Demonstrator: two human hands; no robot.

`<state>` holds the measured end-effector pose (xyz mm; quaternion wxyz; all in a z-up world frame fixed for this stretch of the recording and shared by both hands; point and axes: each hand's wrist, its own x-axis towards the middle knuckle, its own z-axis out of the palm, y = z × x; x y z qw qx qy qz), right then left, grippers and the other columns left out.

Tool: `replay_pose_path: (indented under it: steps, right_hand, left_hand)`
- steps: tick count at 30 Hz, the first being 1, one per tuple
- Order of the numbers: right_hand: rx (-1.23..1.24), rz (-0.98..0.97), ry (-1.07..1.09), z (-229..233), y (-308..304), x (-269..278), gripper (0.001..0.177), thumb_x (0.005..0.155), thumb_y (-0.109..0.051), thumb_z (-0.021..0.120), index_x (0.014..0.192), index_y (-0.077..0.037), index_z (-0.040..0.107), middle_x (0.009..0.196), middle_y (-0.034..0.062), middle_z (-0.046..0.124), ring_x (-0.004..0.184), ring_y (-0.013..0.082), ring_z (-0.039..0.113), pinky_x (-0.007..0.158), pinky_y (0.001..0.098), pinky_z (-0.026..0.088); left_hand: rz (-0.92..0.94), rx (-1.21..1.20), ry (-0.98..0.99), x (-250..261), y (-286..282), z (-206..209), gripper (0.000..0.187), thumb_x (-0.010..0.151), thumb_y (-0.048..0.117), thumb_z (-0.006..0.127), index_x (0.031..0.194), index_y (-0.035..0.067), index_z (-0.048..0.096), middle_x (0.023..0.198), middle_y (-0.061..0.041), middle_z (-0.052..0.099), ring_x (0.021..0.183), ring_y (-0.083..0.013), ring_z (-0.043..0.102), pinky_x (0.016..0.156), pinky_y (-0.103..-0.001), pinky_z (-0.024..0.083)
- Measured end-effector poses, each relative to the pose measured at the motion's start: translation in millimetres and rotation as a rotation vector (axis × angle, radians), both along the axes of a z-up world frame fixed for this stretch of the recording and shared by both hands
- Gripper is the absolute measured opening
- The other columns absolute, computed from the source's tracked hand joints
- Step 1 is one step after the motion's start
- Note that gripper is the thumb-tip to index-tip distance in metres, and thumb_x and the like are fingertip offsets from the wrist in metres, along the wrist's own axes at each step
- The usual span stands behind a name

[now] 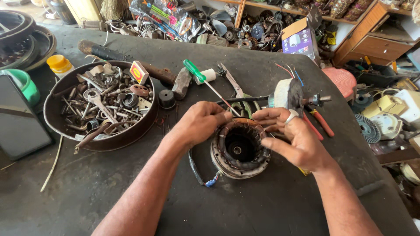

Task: The person disassembles a small electric motor by removing the end cap and rotor. They then use a screwdriver to adjust and inspect the internal copper windings and wires.

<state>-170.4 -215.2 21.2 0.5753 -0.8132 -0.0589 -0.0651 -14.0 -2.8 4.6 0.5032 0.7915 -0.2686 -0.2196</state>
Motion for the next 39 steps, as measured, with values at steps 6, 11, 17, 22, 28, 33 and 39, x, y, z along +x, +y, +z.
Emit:
replay_pose_path:
  steps: [6,11,17,22,28,33,39]
  right_hand:
    - [-0.033,0.073,-0.120,-3,2,4,0.059,0.086,0.000,0.070,0.141,0.000,0.048,0.136,0.0138,0.063,0.126,0.0201,0.060,0.107,0.0366,0.047]
    - [-0.033,0.064,-0.105,-1,2,2,0.056,0.082,0.002,0.069,0.136,0.000,0.052,0.130,0.0116,0.065,0.122,0.0190,0.062,0.105,0.0358,0.047]
    - [-0.254,-0.026,-0.199,1,15,8,0.051,0.079,-0.003,0.069,0.129,-0.002,0.065,0.122,0.0083,0.065,0.108,0.0184,0.064,0.095,0.0331,0.051]
    - [-0.588,-0.088,-0.359,6,33,15,0.050,0.074,-0.009,0.081,0.123,-0.005,0.071,0.117,0.0114,0.062,0.109,0.0241,0.063,0.097,0.0360,0.050]
    - [-0.580,-0.175,-0.140,14,42,29,0.040,0.076,-0.007,0.081,0.116,-0.006,0.073,0.110,0.0105,0.066,0.104,0.0209,0.068,0.091,0.0347,0.055]
    - [-0.417,-0.325,-0.018,3,44,46,0.028,0.082,-0.005,0.075,0.110,-0.005,0.075,0.107,0.0095,0.072,0.100,0.0163,0.073,0.090,0.0315,0.057]
    - [-0.331,-0.316,-0.146,0,39,23,0.040,0.082,-0.019,0.081,0.118,-0.005,0.069,0.118,0.0095,0.067,0.105,0.0191,0.068,0.093,0.0343,0.055]
  left_hand:
    - [0.096,-0.054,-0.232,0,-5,-5,0.030,0.091,0.030,0.073,0.096,0.001,0.078,0.082,-0.016,0.074,0.078,-0.0238,0.068,0.071,-0.039,0.053]
    - [0.025,-0.116,-0.451,-3,-2,0,0.022,0.085,0.021,0.075,0.099,0.004,0.077,0.091,-0.016,0.078,0.087,-0.0273,0.077,0.078,-0.037,0.058]
    - [-0.178,-0.173,-0.415,10,8,0,0.019,0.082,0.010,0.073,0.100,0.006,0.077,0.092,-0.012,0.078,0.086,-0.0245,0.078,0.078,-0.036,0.060]
    - [-0.151,-0.243,-0.518,5,-2,-7,0.020,0.084,0.011,0.072,0.103,0.006,0.077,0.093,-0.013,0.076,0.090,-0.0304,0.075,0.080,-0.040,0.057]
    - [-0.116,-0.257,-0.476,9,-2,-12,0.020,0.084,0.013,0.071,0.102,0.007,0.077,0.099,-0.014,0.077,0.095,-0.0305,0.075,0.084,-0.039,0.058]
    - [-0.164,-0.212,-0.306,19,9,-12,0.028,0.087,0.012,0.068,0.114,0.011,0.073,0.105,-0.009,0.078,0.101,-0.0230,0.076,0.086,-0.036,0.059]
    - [-0.442,-0.236,-0.259,30,23,-9,0.033,0.090,0.016,0.071,0.123,0.011,0.069,0.114,-0.007,0.078,0.109,-0.0179,0.074,0.090,-0.034,0.059]
